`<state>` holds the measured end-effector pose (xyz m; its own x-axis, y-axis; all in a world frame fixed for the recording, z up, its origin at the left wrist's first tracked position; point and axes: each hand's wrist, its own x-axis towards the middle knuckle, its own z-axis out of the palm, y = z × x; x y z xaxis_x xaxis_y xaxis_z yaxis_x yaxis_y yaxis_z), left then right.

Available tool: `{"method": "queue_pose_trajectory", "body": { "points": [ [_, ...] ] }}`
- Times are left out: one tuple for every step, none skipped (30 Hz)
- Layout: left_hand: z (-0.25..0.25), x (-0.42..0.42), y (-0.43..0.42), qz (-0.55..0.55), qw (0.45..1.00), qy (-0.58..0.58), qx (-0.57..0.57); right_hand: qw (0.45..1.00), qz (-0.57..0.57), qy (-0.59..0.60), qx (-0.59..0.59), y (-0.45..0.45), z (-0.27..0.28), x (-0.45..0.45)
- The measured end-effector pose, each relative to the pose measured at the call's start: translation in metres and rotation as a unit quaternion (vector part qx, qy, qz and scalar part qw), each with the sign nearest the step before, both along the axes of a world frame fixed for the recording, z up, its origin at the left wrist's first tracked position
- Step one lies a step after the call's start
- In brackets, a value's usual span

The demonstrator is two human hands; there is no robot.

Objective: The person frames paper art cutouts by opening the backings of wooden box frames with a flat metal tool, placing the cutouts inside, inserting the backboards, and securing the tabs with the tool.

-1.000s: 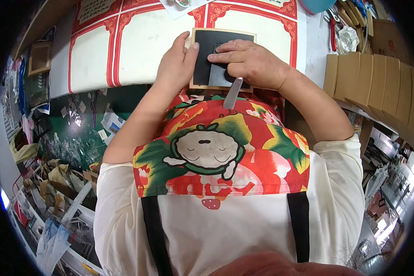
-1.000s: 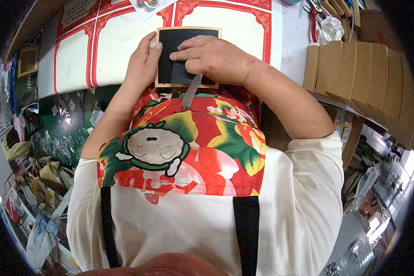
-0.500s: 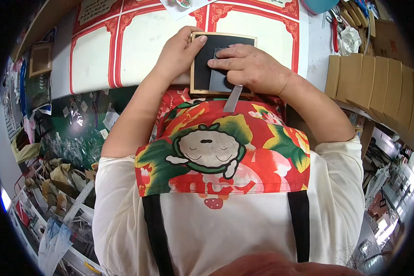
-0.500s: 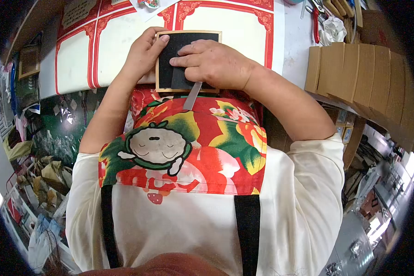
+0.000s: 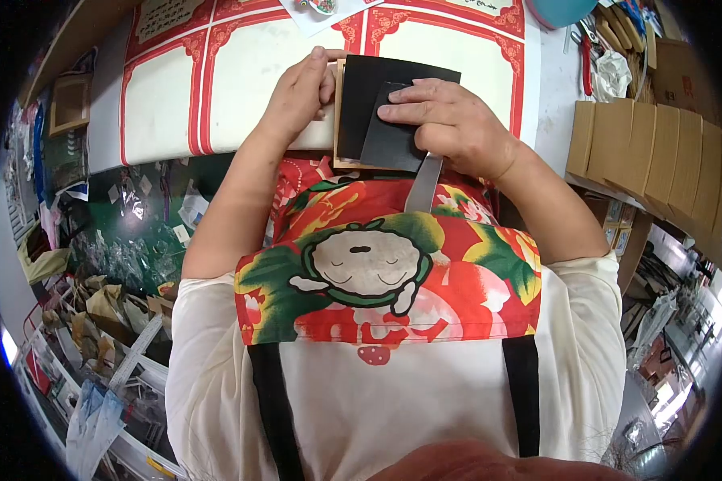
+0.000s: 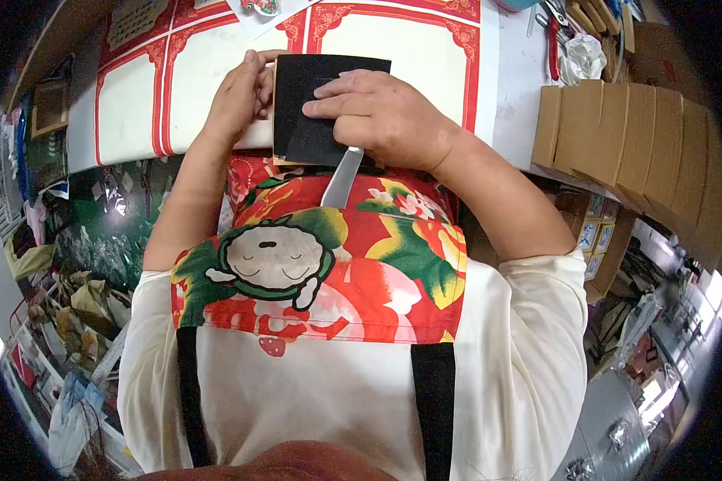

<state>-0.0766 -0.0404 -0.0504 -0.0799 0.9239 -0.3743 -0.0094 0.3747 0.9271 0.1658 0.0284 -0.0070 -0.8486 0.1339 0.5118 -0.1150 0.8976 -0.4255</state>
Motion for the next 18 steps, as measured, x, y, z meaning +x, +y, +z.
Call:
{"method": "queue_pose_trajectory", "body": {
  "points": [
    [0.002,0.000,0.000,-0.006,1.000,0.012,0.004,1.000,0.000,0.003,-0.015,0.000,-0.002,0.000],
    [0.004,0.000,-0.001,-0.011,1.000,0.024,0.008,1.000,0.000,0.006,-0.030,0.000,-0.003,-0.001],
    [0.005,-0.001,-0.001,-0.017,0.999,0.037,0.013,0.999,0.001,0.010,-0.045,0.001,-0.004,-0.002],
    [0.003,-0.002,-0.001,-0.020,0.999,0.034,0.019,0.998,0.008,0.012,-0.067,0.000,-0.006,-0.002],
    [-0.001,-0.003,-0.001,-0.024,0.999,0.030,0.024,0.996,0.015,0.015,-0.088,-0.002,-0.008,-0.002],
    [-0.003,-0.003,-0.001,-0.028,0.999,0.026,0.030,0.994,0.021,0.017,-0.109,-0.003,-0.010,-0.002],
    [-0.003,-0.003,-0.001,-0.029,0.999,0.023,0.034,0.994,0.017,0.009,-0.103,-0.003,-0.011,-0.001],
    [-0.003,-0.002,-0.002,-0.031,0.999,0.020,0.037,0.995,0.013,0.001,-0.097,-0.003,-0.013,-0.001],
    [-0.002,-0.002,-0.002,-0.033,0.998,0.017,0.041,0.996,0.009,-0.007,-0.091,-0.002,-0.014,-0.001],
    [0.000,0.001,-0.002,-0.027,0.999,0.007,0.037,0.997,0.002,-0.011,-0.078,0.000,-0.016,0.000],
    [0.003,0.006,-0.001,-0.020,0.999,-0.004,0.032,0.998,-0.004,-0.014,-0.065,0.003,-0.019,0.001],
    [0.005,0.009,-0.001,-0.013,0.999,-0.014,0.028,0.998,-0.010,-0.018,-0.053,0.006,-0.021,0.001],
    [-0.003,0.005,0.000,-0.038,0.998,0.015,0.054,0.999,-0.011,-0.018,-0.046,0.007,-0.022,0.000],
    [-0.016,-0.002,0.001,-0.064,0.994,0.043,0.079,0.999,-0.014,-0.019,-0.040,0.007,-0.023,0.000],
    [-0.027,-0.007,0.001,-0.089,0.988,0.071,0.104,0.999,-0.017,-0.019,-0.034,0.006,-0.024,0.000],
    [-0.027,-0.008,0.000,-0.096,0.984,0.100,0.113,0.999,-0.016,-0.019,-0.033,0.007,-0.025,-0.001],
    [-0.027,-0.008,0.000,-0.102,0.979,0.129,0.122,0.999,-0.016,-0.019,-0.031,0.007,-0.026,-0.001],
    [-0.026,-0.006,0.001,-0.096,0.977,0.132,0.137,0.999,-0.016,-0.019,-0.029,0.007,-0.026,-0.001]
  ]
}}
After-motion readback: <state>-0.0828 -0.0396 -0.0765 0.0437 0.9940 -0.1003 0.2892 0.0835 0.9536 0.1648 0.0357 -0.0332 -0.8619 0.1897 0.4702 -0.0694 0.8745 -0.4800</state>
